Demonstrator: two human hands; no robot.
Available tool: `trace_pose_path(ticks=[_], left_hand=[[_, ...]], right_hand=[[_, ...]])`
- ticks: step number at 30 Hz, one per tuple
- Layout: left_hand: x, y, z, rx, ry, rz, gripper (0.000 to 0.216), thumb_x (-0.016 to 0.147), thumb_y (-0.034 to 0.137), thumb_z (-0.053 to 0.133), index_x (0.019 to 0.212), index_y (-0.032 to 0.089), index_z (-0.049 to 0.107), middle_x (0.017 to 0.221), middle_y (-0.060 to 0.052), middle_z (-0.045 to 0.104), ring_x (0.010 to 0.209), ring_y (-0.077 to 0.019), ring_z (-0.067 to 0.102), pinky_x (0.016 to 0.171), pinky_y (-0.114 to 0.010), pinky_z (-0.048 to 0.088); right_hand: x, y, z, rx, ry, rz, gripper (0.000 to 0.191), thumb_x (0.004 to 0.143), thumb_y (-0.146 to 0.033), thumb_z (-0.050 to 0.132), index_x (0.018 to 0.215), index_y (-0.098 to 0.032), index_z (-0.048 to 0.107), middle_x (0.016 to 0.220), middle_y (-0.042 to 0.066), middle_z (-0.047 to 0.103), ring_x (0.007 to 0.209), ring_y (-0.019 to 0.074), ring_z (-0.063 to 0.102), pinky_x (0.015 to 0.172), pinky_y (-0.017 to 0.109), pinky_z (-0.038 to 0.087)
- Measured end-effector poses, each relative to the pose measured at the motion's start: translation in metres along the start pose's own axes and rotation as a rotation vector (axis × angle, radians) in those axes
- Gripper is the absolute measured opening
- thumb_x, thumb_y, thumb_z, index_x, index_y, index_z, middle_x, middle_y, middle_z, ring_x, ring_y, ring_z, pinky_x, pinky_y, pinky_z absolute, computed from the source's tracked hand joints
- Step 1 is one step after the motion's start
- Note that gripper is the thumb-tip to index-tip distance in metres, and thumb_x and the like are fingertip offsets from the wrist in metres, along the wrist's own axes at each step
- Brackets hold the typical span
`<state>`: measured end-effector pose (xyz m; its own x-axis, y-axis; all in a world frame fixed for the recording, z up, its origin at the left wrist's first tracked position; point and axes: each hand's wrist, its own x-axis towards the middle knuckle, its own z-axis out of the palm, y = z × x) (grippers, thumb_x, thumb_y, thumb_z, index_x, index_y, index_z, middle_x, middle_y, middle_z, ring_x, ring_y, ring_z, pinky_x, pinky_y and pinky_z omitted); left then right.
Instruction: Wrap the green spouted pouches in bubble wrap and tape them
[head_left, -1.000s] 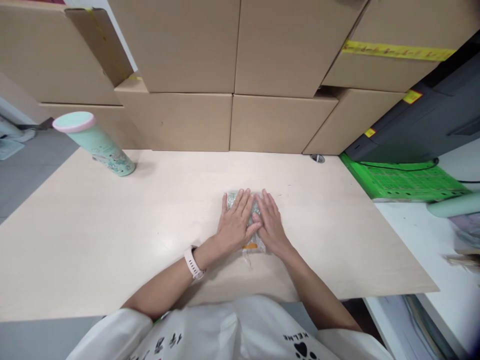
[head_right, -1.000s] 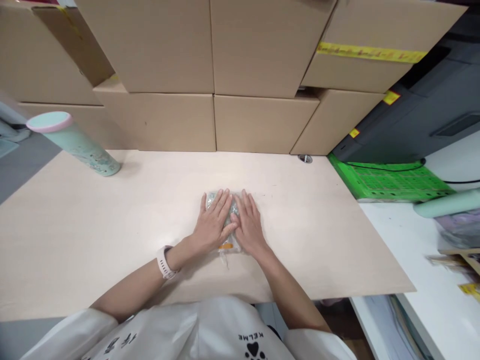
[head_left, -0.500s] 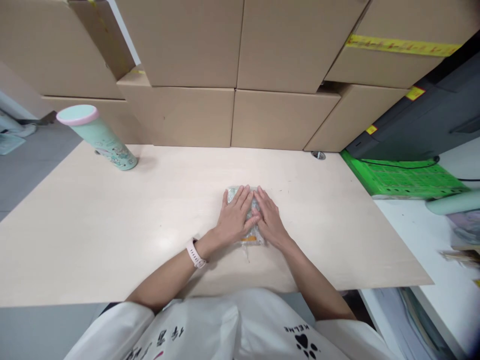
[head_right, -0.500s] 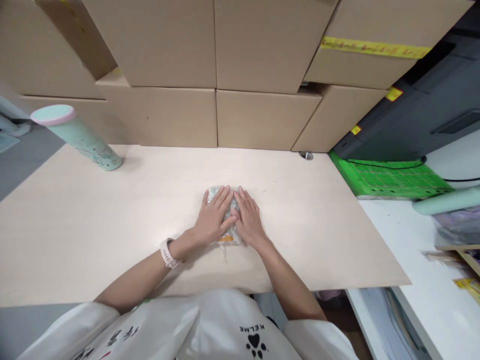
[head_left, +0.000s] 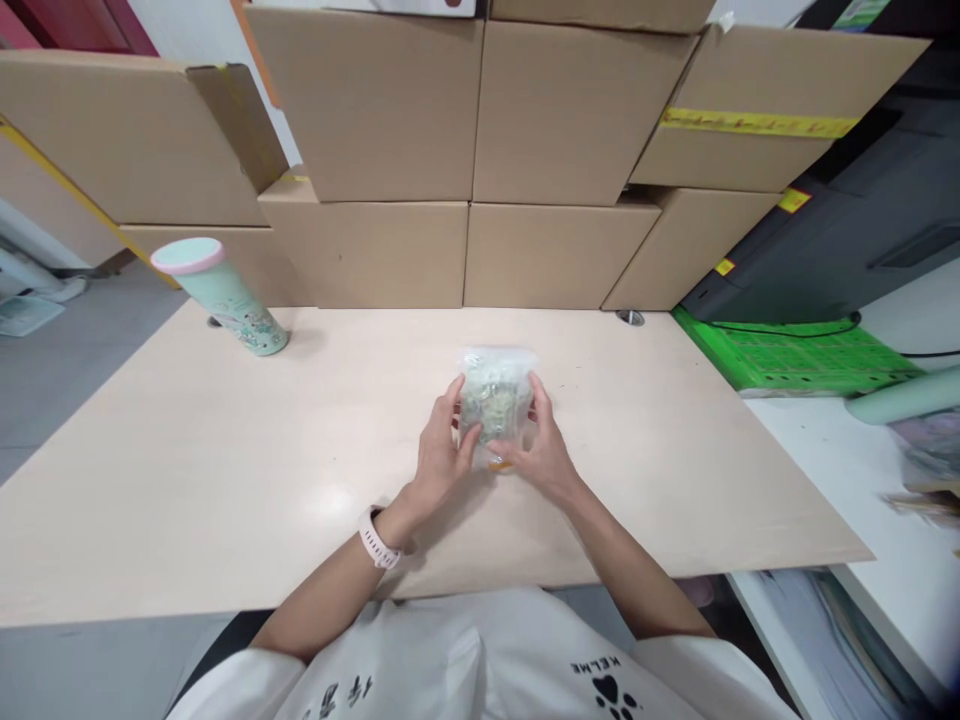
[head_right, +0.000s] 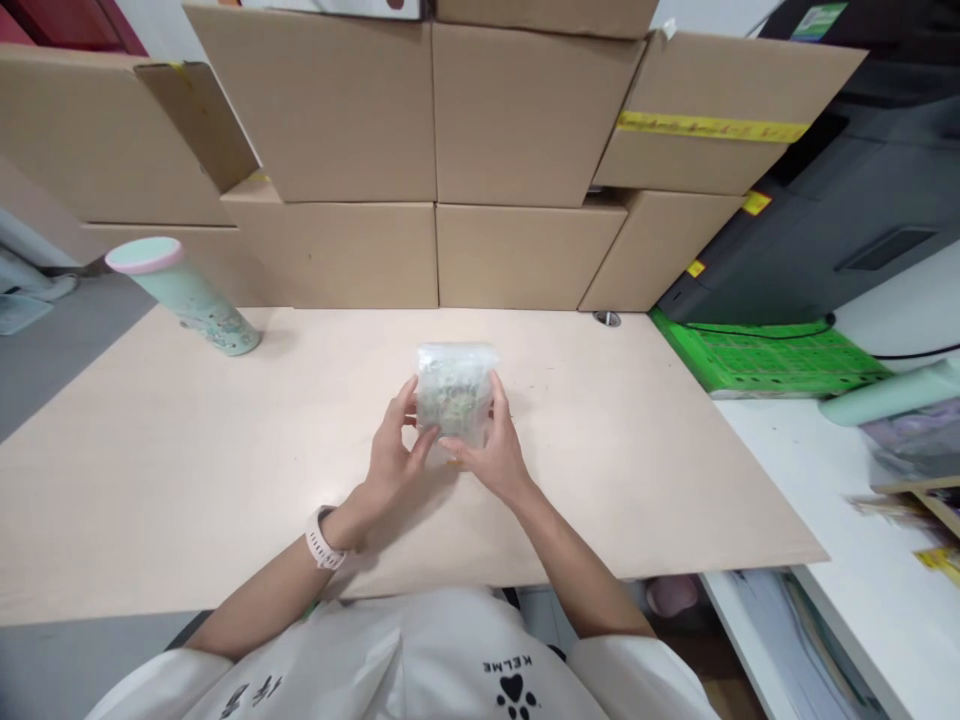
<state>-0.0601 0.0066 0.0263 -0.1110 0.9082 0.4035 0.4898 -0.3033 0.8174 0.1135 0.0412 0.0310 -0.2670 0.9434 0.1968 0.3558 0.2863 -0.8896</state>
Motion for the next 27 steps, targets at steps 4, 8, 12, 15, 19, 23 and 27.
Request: trace_pose_path(ticks=[4,8,12,15,19,23,27], left_hand=[[-0.004,0.001,0.001,-0.043,-0.045,0.018,0.065,0.093,0.030,0.052,0.151,0.028,0.023,0.123,-0.009,0.055,0.089,-0.0160,0.056,0.082,-0.034,0.050],[-0.008,0.000,-0.004,-0.005,-0.170,-0.226,0.062,0.090,0.028,0.053,0.148,0.022,0.032,0.129,-0.013,0.051,0.092,-0.0192,0.058,0.085,-0.041,0.051],[-0.008,0.005,-0.008,-0.031,-0.140,-0.281,0.055,0.089,0.039,0.057,0.140,0.022,0.047,0.141,-0.015,0.044,0.122,-0.0297,0.049,0.101,-0.048,0.043],[-0.006,0.012,-0.005,-0.484,-0.228,-0.436,0.062,0.092,0.051,0.052,0.145,0.024,0.040,0.141,-0.013,0.049,0.120,-0.0273,0.053,0.100,-0.043,0.045],[-0.003,0.011,-0.003,-0.826,-0.313,-0.559,0.062,0.087,0.046,0.062,0.140,0.020,0.045,0.132,-0.013,0.059,0.120,-0.0294,0.057,0.099,-0.042,0.047],[0.002,-0.005,-0.013,-0.274,0.086,-0.423,0.080,0.081,0.029,0.069,0.149,0.022,0.029,0.143,-0.015,0.047,0.130,-0.0301,0.047,0.107,-0.049,0.040],[0.001,-0.006,-0.017,0.132,0.140,-0.090,0.062,0.089,0.035,0.060,0.145,0.022,0.036,0.145,-0.015,0.043,0.137,-0.0299,0.038,0.113,-0.053,0.031]], right_hand=[[0.001,0.006,0.003,0.070,0.159,0.057,0.097,0.080,-0.050,0.069,0.156,-0.027,0.013,0.143,0.013,0.051,0.124,0.0286,0.054,0.101,0.045,0.045],[0.007,0.017,0.000,0.189,0.152,0.274,0.071,0.089,-0.052,0.055,0.151,-0.023,0.034,0.115,0.010,0.069,0.099,0.0251,0.067,0.085,0.040,0.054],[0.011,0.015,-0.003,0.619,0.112,0.403,0.066,0.081,-0.051,0.068,0.138,-0.022,0.052,0.113,0.008,0.073,0.098,0.0230,0.069,0.087,0.037,0.054],[0.009,0.005,-0.004,0.866,-0.051,0.422,0.057,0.078,-0.046,0.075,0.129,-0.028,0.059,0.113,0.004,0.074,0.102,0.0224,0.069,0.091,0.036,0.053],[0.007,-0.001,-0.013,0.972,-0.163,0.460,0.039,0.076,-0.040,0.077,0.113,-0.028,0.068,0.101,0.002,0.077,0.092,0.0218,0.073,0.083,0.035,0.056],[0.014,0.004,-0.033,1.035,0.152,0.340,0.033,0.076,-0.035,0.077,0.108,-0.033,0.068,0.094,-0.003,0.078,0.091,0.0178,0.073,0.093,0.036,0.054],[0.013,0.007,-0.042,1.002,0.189,0.290,0.034,0.080,-0.039,0.072,0.113,-0.036,0.066,0.099,-0.004,0.077,0.099,0.0217,0.071,0.100,0.046,0.051]])
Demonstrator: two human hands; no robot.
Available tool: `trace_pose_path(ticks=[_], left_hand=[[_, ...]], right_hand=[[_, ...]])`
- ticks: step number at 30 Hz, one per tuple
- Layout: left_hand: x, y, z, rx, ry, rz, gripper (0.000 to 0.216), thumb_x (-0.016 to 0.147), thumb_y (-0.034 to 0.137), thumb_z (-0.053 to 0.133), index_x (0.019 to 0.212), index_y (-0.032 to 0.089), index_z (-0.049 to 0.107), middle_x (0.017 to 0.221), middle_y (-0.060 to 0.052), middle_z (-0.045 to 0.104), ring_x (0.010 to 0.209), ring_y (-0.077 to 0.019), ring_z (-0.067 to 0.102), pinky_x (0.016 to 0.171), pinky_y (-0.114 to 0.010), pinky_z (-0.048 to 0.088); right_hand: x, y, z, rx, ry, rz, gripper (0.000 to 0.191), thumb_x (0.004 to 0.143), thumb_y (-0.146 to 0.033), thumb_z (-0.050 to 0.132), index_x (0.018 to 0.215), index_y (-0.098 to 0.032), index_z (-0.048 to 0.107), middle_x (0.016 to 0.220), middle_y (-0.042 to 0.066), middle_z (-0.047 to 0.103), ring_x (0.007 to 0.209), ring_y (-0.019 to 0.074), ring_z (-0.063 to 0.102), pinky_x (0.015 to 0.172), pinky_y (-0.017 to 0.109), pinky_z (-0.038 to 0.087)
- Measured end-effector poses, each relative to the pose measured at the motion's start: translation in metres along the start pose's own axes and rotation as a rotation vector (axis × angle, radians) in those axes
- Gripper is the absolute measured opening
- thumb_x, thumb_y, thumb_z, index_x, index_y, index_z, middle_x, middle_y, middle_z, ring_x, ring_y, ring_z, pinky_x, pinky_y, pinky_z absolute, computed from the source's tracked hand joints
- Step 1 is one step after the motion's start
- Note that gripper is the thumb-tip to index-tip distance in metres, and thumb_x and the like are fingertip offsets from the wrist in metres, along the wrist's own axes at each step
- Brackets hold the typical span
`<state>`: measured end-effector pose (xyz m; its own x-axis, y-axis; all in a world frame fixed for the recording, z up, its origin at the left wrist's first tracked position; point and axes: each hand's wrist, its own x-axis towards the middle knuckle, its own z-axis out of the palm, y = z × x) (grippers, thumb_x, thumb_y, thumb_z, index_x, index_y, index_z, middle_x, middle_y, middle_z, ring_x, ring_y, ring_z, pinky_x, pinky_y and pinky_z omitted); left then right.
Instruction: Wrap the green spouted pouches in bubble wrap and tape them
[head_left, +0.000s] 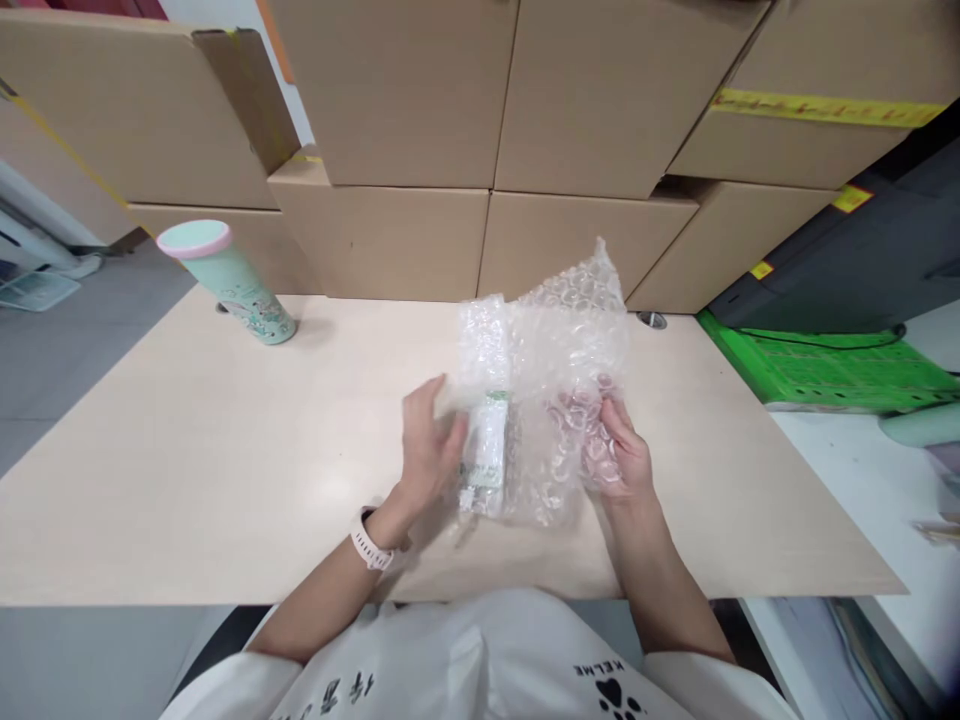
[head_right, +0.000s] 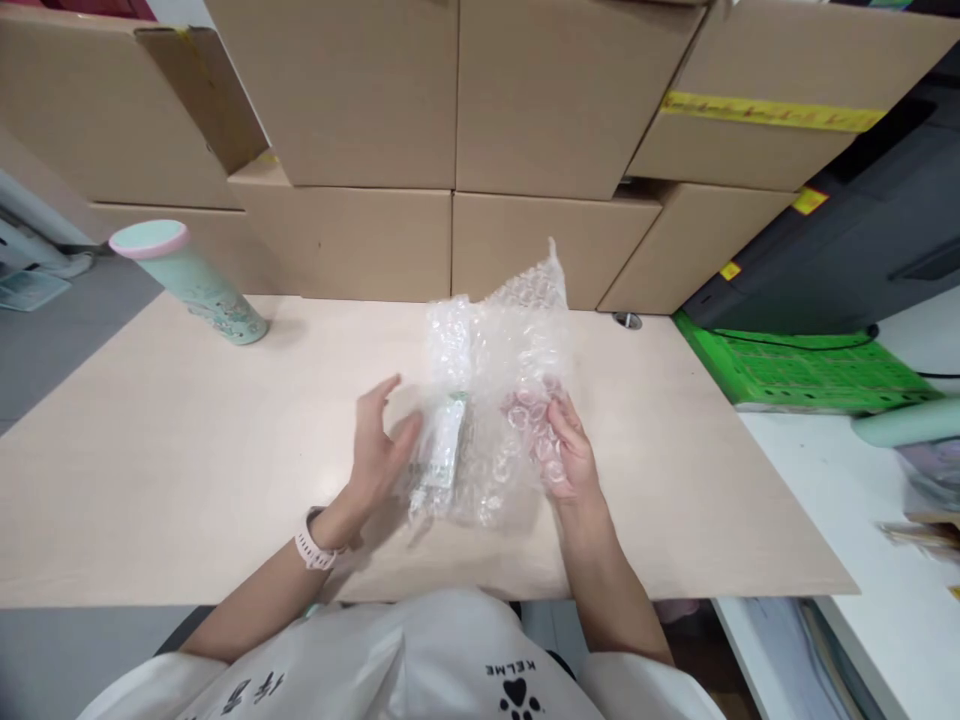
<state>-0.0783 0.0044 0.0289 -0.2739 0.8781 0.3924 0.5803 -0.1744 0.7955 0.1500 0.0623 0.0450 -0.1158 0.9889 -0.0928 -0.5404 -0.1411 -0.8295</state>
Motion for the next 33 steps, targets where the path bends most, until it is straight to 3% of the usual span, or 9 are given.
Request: trace_pose_path(ticks=[4,9,13,17,21,24,28,30,33], left_hand=[[-0.012,0.012,0.008,0.015,-0.470,0.145,0.093,0.076,0.050,0.074,0.151,0.023,0.026,0.156,-0.017,0.030,0.145,-0.0363,0.025,0.116,-0.058,0.027],[-0.008,0.003,-0.002,-0.107,-0.573,0.072,0.089,0.079,0.028,0.067,0.154,0.026,0.020,0.161,-0.012,0.023,0.148,-0.0333,0.023,0.119,-0.055,0.025],[0.013,-0.017,-0.026,-0.268,-0.391,-0.118,0.081,0.075,0.010,0.051,0.151,0.025,0.027,0.148,-0.013,0.047,0.133,-0.0276,0.048,0.108,-0.049,0.042],[0.025,-0.021,-0.038,0.154,0.069,-0.037,0.070,0.074,0.010,0.053,0.143,0.018,0.040,0.145,-0.015,0.046,0.136,-0.0309,0.039,0.112,-0.054,0.034],[0.018,-0.014,-0.028,0.377,0.019,0.156,0.045,0.085,0.021,0.055,0.130,0.018,0.052,0.132,-0.014,0.055,0.127,-0.0297,0.044,0.107,-0.051,0.039],[0.006,-0.013,-0.011,0.482,-0.216,0.181,0.054,0.080,0.033,0.066,0.129,0.016,0.052,0.138,-0.018,0.050,0.131,-0.0358,0.041,0.106,-0.056,0.037],[-0.002,-0.019,0.002,0.569,-0.330,0.122,0.069,0.072,0.019,0.067,0.138,0.017,0.044,0.151,-0.021,0.036,0.141,-0.0417,0.029,0.109,-0.065,0.028],[0.001,-0.021,-0.002,0.517,-0.333,0.093,0.074,0.070,0.012,0.064,0.140,0.016,0.042,0.153,-0.021,0.032,0.143,-0.0414,0.027,0.110,-0.063,0.029],[0.011,-0.019,-0.018,0.367,-0.316,0.029,0.076,0.070,0.012,0.061,0.143,0.014,0.039,0.156,-0.021,0.028,0.145,-0.0393,0.026,0.113,-0.060,0.030]], right_hand=[[-0.012,0.008,0.000,-0.113,-0.111,0.105,0.035,0.078,-0.044,0.073,0.111,-0.034,0.067,0.104,-0.002,0.076,0.101,0.0256,0.071,0.097,0.049,0.053],[-0.014,0.005,-0.004,-0.112,-0.146,0.016,0.031,0.081,-0.045,0.070,0.110,-0.036,0.067,0.096,-0.002,0.077,0.097,0.0259,0.073,0.095,0.054,0.053],[0.000,-0.011,-0.020,-0.247,-0.010,-0.152,0.037,0.085,-0.046,0.064,0.120,-0.033,0.063,0.095,0.001,0.076,0.091,0.0246,0.073,0.093,0.053,0.053],[0.015,-0.026,-0.046,-0.771,0.397,-0.487,0.052,0.090,-0.046,0.055,0.135,-0.020,0.054,0.124,0.015,0.066,0.113,0.0309,0.064,0.101,0.058,0.044],[0.017,-0.026,-0.049,-1.361,0.638,-0.864,0.055,0.090,-0.036,0.057,0.140,-0.015,0.049,0.146,0.020,0.048,0.137,0.0367,0.040,0.110,0.065,0.027],[0.008,-0.006,-0.022,-1.344,0.240,-0.945,0.032,0.095,-0.030,0.050,0.124,-0.021,0.060,0.124,0.014,0.064,0.121,0.0283,0.055,0.103,0.054,0.042],[-0.008,0.030,0.015,-1.394,-0.520,-0.692,0.024,0.098,-0.027,0.046,0.111,-0.023,0.066,0.125,0.011,0.063,0.119,0.0244,0.055,0.097,0.044,0.047],[-0.013,0.040,0.023,-1.471,-0.677,-0.558,0.024,0.099,-0.028,0.044,0.106,-0.022,0.066,0.122,0.010,0.064,0.113,0.0237,0.056,0.092,0.041,0.047],[-0.012,0.043,0.026,-1.598,-0.690,-0.456,0.027,0.101,-0.031,0.041,0.097,-0.022,0.066,0.110,0.007,0.066,0.099,0.0216,0.057,0.085,0.038,0.045]])
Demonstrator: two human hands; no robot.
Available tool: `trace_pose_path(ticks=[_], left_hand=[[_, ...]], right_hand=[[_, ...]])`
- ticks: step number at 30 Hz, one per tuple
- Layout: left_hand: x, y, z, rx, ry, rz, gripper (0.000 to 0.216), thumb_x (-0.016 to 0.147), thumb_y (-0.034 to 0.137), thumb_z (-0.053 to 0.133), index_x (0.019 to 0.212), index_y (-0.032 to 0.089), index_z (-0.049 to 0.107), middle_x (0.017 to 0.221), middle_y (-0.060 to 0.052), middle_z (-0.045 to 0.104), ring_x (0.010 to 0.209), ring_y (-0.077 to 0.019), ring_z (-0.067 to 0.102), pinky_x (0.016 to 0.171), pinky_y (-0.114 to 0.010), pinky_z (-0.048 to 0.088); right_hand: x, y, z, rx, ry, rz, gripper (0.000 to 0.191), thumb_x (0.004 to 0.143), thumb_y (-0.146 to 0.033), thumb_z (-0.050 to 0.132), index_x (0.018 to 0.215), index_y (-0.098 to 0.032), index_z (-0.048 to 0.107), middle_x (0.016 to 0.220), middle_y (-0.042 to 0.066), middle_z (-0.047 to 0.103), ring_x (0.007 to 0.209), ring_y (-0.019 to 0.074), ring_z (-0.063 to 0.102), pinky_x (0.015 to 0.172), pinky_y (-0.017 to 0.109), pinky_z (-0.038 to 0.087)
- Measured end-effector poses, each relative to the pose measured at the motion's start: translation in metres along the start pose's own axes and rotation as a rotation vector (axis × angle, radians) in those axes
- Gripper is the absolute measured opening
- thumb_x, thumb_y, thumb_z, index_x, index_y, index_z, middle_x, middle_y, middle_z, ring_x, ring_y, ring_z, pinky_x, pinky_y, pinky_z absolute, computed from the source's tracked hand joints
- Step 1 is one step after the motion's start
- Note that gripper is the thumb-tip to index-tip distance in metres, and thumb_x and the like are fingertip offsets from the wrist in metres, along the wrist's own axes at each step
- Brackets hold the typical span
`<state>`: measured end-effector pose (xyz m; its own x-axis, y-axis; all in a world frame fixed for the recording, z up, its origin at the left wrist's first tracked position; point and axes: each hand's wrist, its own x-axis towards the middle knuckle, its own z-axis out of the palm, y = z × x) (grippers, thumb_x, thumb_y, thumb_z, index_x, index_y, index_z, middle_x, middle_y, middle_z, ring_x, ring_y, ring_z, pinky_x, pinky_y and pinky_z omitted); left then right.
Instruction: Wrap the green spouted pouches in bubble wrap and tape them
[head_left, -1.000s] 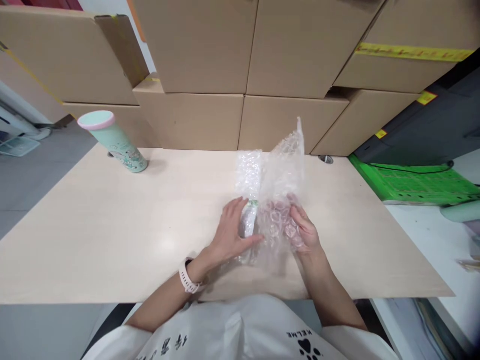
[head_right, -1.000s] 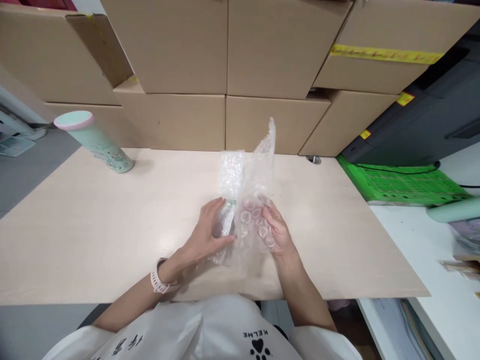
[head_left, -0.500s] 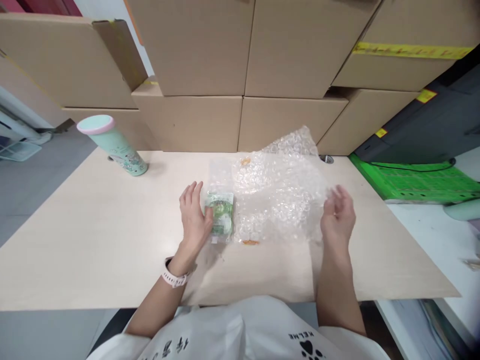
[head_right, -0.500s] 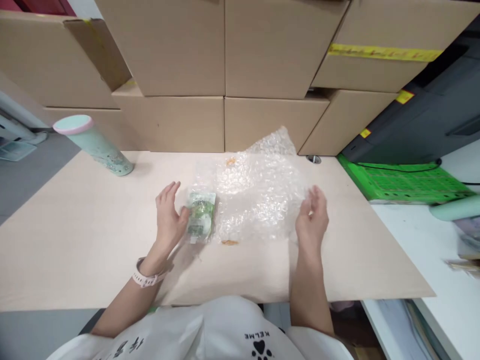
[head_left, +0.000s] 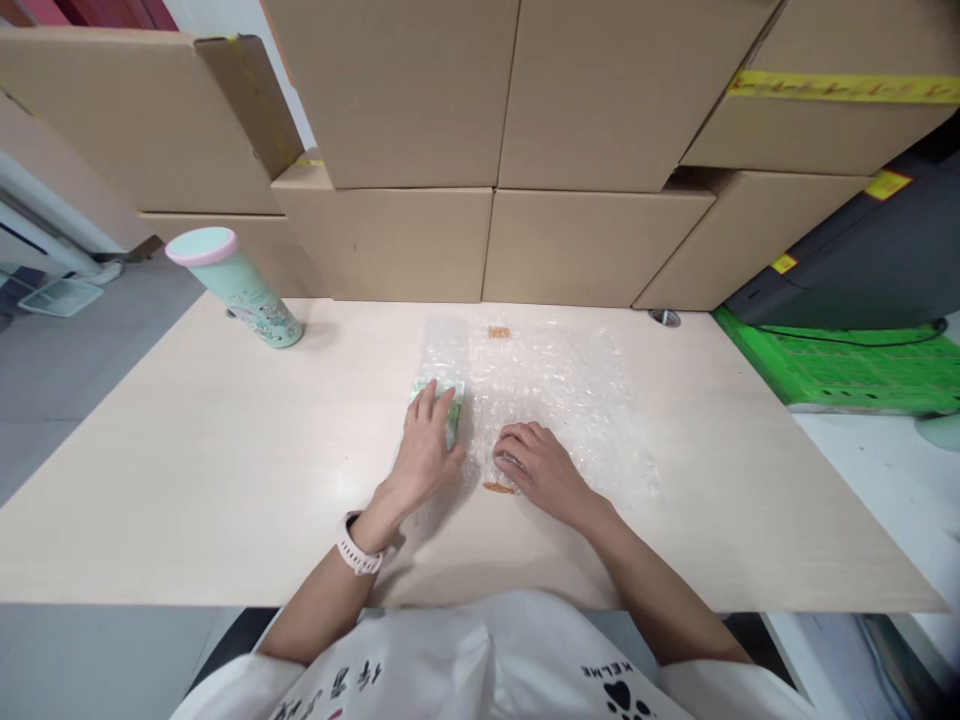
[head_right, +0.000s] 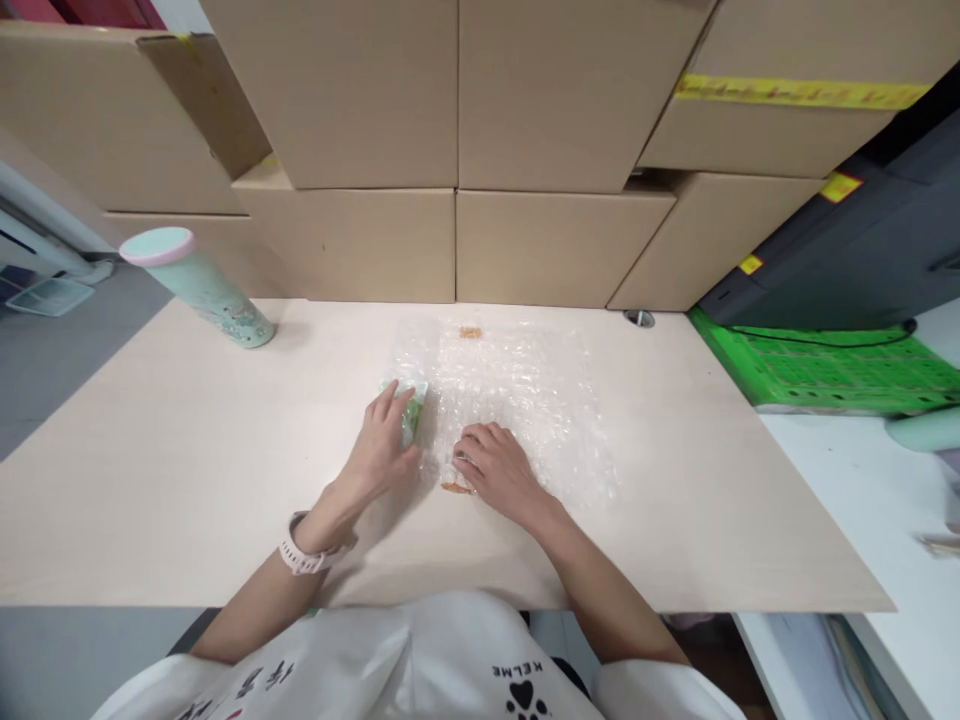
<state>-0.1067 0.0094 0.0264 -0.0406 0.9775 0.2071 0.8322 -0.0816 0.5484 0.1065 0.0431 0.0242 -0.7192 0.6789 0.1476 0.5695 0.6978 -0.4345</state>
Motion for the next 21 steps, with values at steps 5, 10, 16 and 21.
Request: trace_pose_path(ticks=[5,10,16,21], left_hand=[[0.005,-0.010,-0.041,-0.423,0.020,-0.168,0.070,0.075,0.016,0.054,0.144,0.020,0.041,0.148,-0.016,0.044,0.132,-0.0316,0.048,0.099,-0.050,0.049],[0.000,-0.030,-0.051,-0.412,0.007,-0.281,0.062,0.076,0.017,0.053,0.138,0.020,0.048,0.128,-0.013,0.061,0.107,-0.0255,0.061,0.078,-0.038,0.057],[-0.006,-0.041,-0.032,-0.008,0.019,-0.179,0.043,0.085,0.024,0.051,0.127,0.016,0.059,0.116,-0.014,0.062,0.108,-0.0301,0.057,0.094,-0.050,0.048],[-0.009,-0.039,-0.021,-0.113,0.039,-0.158,0.039,0.084,0.020,0.052,0.122,0.016,0.062,0.113,-0.012,0.060,0.094,-0.0234,0.061,0.089,-0.043,0.050]], right_hand=[[-0.001,0.018,-0.017,0.001,-0.014,0.061,0.034,0.100,-0.038,0.041,0.081,-0.022,0.064,0.093,0.004,0.068,0.085,0.0184,0.059,0.081,0.036,0.039],[-0.019,0.057,-0.037,0.004,0.088,0.248,0.052,0.100,-0.042,0.037,0.056,-0.021,0.053,0.065,0.002,0.060,0.061,0.0166,0.056,0.070,0.033,0.038],[-0.011,0.043,-0.022,-0.085,0.363,0.359,0.039,0.098,-0.038,0.040,0.074,-0.021,0.064,0.079,0.007,0.066,0.079,0.0224,0.060,0.079,0.038,0.041],[0.011,-0.004,0.002,0.089,0.157,0.118,0.033,0.099,-0.037,0.042,0.119,-0.023,0.064,0.120,0.010,0.064,0.112,0.0256,0.056,0.096,0.043,0.044]])
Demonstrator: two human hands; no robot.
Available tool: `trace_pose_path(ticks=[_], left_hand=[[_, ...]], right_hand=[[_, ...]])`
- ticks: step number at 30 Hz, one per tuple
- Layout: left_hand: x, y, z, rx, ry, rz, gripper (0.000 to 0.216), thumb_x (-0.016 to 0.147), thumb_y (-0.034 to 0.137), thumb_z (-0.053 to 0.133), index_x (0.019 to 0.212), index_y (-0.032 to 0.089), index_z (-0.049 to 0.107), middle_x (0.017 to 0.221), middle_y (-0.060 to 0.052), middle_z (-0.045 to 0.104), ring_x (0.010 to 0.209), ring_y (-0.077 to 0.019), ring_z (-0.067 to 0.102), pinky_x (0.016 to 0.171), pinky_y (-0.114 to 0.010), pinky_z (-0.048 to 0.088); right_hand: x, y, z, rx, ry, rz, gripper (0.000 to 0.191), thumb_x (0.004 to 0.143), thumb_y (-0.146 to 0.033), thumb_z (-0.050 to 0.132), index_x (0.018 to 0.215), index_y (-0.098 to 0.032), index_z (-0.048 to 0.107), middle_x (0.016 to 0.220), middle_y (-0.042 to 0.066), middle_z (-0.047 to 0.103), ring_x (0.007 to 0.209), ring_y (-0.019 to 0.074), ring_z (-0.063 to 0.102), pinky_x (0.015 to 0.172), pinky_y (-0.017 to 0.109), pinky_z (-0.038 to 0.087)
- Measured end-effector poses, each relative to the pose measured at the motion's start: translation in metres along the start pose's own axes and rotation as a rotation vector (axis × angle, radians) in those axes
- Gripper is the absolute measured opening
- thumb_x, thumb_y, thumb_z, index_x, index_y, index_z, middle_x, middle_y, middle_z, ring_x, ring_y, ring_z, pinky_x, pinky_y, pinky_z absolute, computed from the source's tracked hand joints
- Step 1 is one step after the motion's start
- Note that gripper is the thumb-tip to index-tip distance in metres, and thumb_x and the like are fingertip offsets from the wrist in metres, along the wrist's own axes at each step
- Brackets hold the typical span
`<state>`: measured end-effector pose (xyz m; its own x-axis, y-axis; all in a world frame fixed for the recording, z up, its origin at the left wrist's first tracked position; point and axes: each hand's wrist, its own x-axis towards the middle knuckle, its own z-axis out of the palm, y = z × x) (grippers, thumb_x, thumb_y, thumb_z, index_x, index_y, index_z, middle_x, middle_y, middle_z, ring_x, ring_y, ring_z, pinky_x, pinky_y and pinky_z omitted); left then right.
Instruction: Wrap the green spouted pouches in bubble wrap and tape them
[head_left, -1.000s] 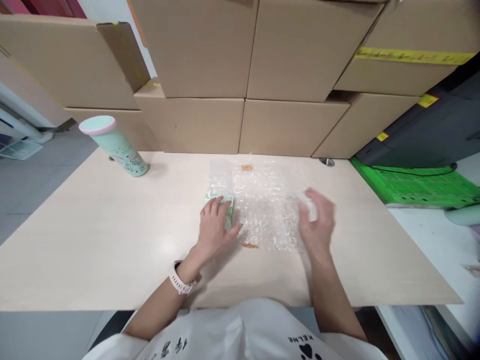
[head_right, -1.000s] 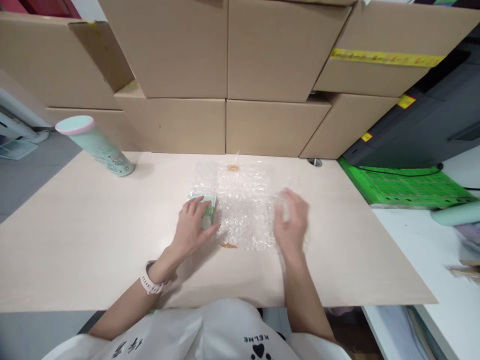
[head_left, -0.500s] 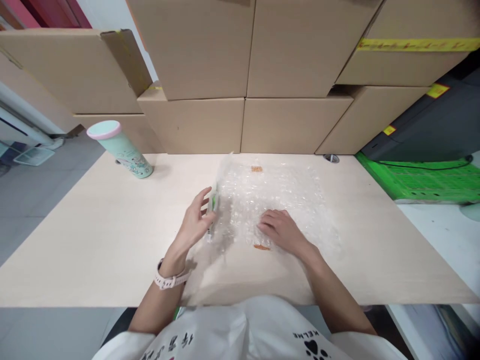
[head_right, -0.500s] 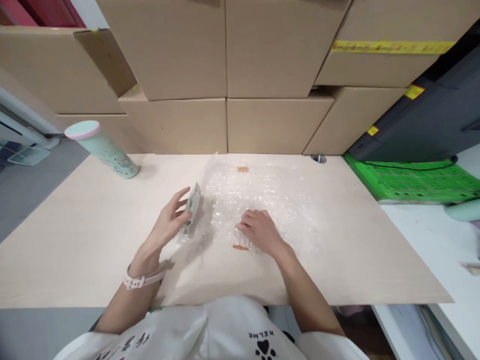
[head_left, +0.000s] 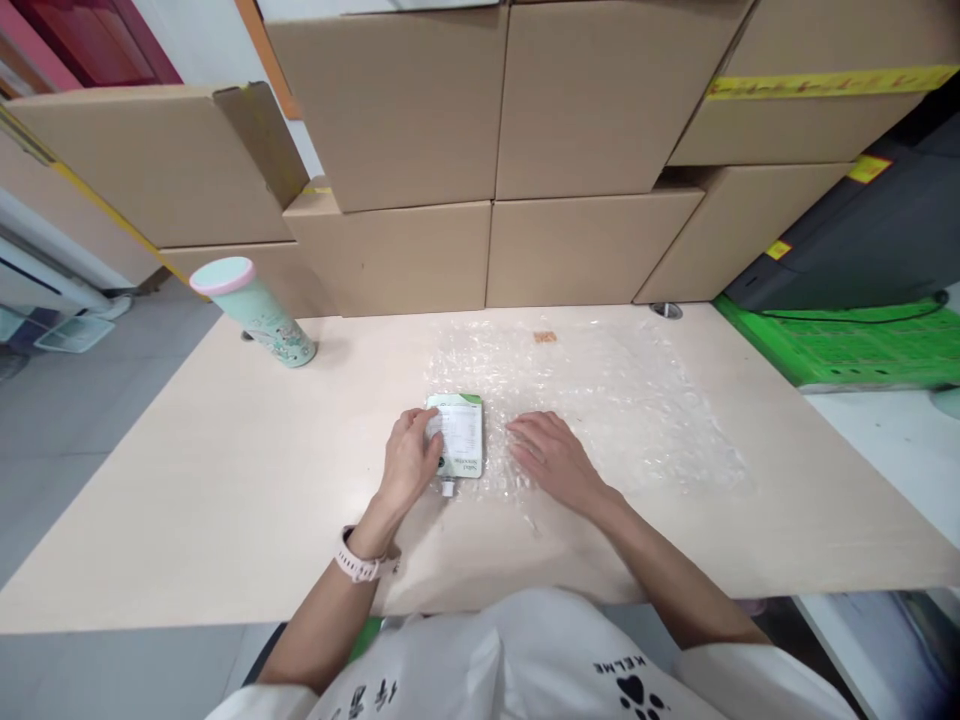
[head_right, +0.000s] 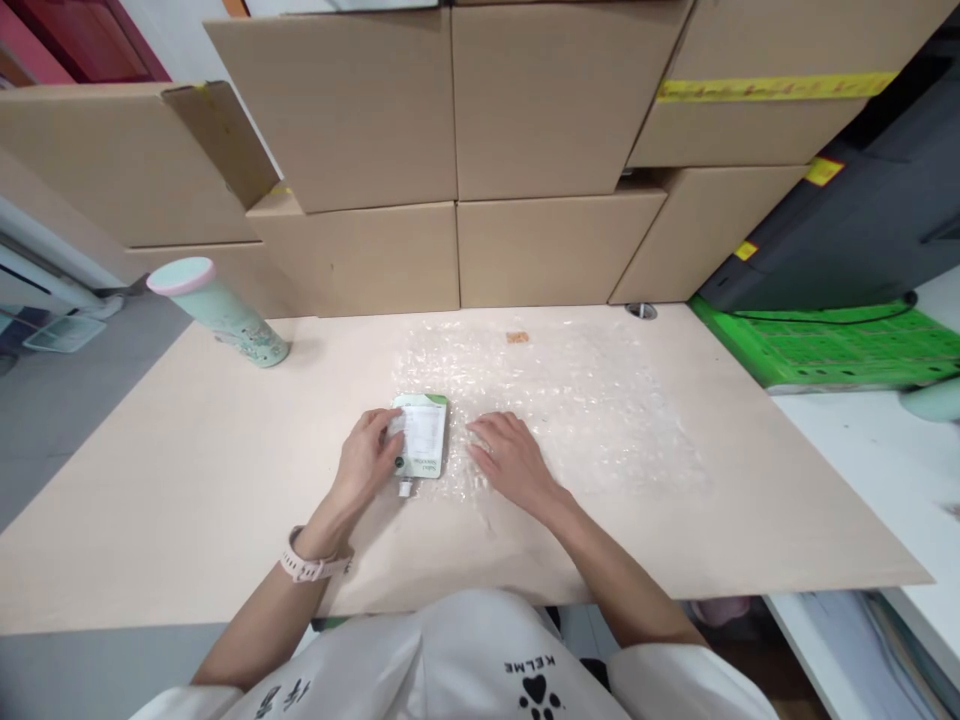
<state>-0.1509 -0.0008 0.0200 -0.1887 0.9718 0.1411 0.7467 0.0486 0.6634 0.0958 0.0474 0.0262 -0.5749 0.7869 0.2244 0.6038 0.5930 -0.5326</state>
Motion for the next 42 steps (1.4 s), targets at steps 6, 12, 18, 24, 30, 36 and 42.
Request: trace_pose_path(ticks=[6,12,18,24,30,36,42], left_hand=[[-0.003,-0.002,0.008,-0.506,-0.018,-0.238,0.043,0.077,0.017,0.059,0.120,0.017,0.060,0.108,-0.008,0.060,0.075,-0.0124,0.061,0.070,-0.028,0.053],[-0.001,-0.006,0.006,-0.638,0.019,-0.388,0.066,0.070,0.019,0.069,0.133,0.019,0.048,0.115,-0.008,0.060,0.065,-0.0073,0.059,0.058,-0.022,0.051],[0.000,-0.004,0.004,-0.776,-0.082,-0.487,0.056,0.071,0.025,0.072,0.121,0.012,0.053,0.061,0.004,0.060,0.054,-0.0115,0.059,0.053,-0.022,0.050],[-0.001,0.004,0.000,-0.764,-0.166,-0.539,0.024,0.071,0.033,0.073,0.080,0.016,0.060,0.056,0.000,0.063,0.045,-0.0124,0.059,0.044,-0.022,0.047],[-0.001,0.009,-0.005,-0.767,-0.217,-0.559,0.027,0.070,0.034,0.075,0.077,0.018,0.054,0.053,0.002,0.062,0.043,-0.0124,0.057,0.042,-0.022,0.047],[-0.002,0.012,-0.005,-1.049,-0.379,-0.443,0.040,0.067,0.047,0.080,0.074,0.016,0.056,0.061,0.002,0.062,0.051,-0.0100,0.056,0.051,-0.021,0.046],[-0.005,0.015,0.003,-1.131,-0.341,-0.334,0.031,0.073,0.040,0.078,0.072,0.015,0.058,0.065,0.003,0.056,0.061,-0.0075,0.051,0.062,-0.019,0.040]], right_hand=[[-0.003,-0.009,0.015,-0.079,-0.238,-0.066,0.076,0.087,-0.062,0.055,0.150,-0.023,0.036,0.162,0.013,0.021,0.146,0.0325,0.024,0.113,0.053,0.029],[-0.006,0.000,0.021,-0.161,-0.222,-0.073,0.066,0.094,-0.059,0.046,0.150,-0.024,0.037,0.162,0.013,0.023,0.147,0.0298,0.024,0.115,0.053,0.026],[-0.005,-0.002,0.026,-0.228,-0.182,-0.121,0.053,0.099,-0.048,0.041,0.146,-0.022,0.044,0.158,0.011,0.034,0.144,0.0288,0.030,0.114,0.051,0.027],[-0.006,0.000,0.026,-0.224,-0.171,-0.130,0.052,0.099,-0.048,0.042,0.145,-0.024,0.045,0.156,0.011,0.037,0.142,0.0296,0.032,0.113,0.052,0.029],[-0.005,0.000,0.025,-0.192,-0.189,-0.109,0.053,0.099,-0.049,0.039,0.145,-0.024,0.045,0.157,0.010,0.036,0.144,0.0295,0.029,0.114,0.053,0.025],[-0.008,-0.013,0.019,-0.019,-0.337,-0.082,0.091,0.087,-0.070,0.047,0.157,-0.021,0.017,0.163,0.015,0.017,0.150,0.0336,0.013,0.119,0.056,0.015],[-0.009,-0.025,0.017,0.084,-0.404,-0.037,0.103,0.084,-0.068,0.055,0.158,-0.024,-0.002,0.165,0.015,0.006,0.151,0.0336,0.008,0.119,0.058,0.014]])
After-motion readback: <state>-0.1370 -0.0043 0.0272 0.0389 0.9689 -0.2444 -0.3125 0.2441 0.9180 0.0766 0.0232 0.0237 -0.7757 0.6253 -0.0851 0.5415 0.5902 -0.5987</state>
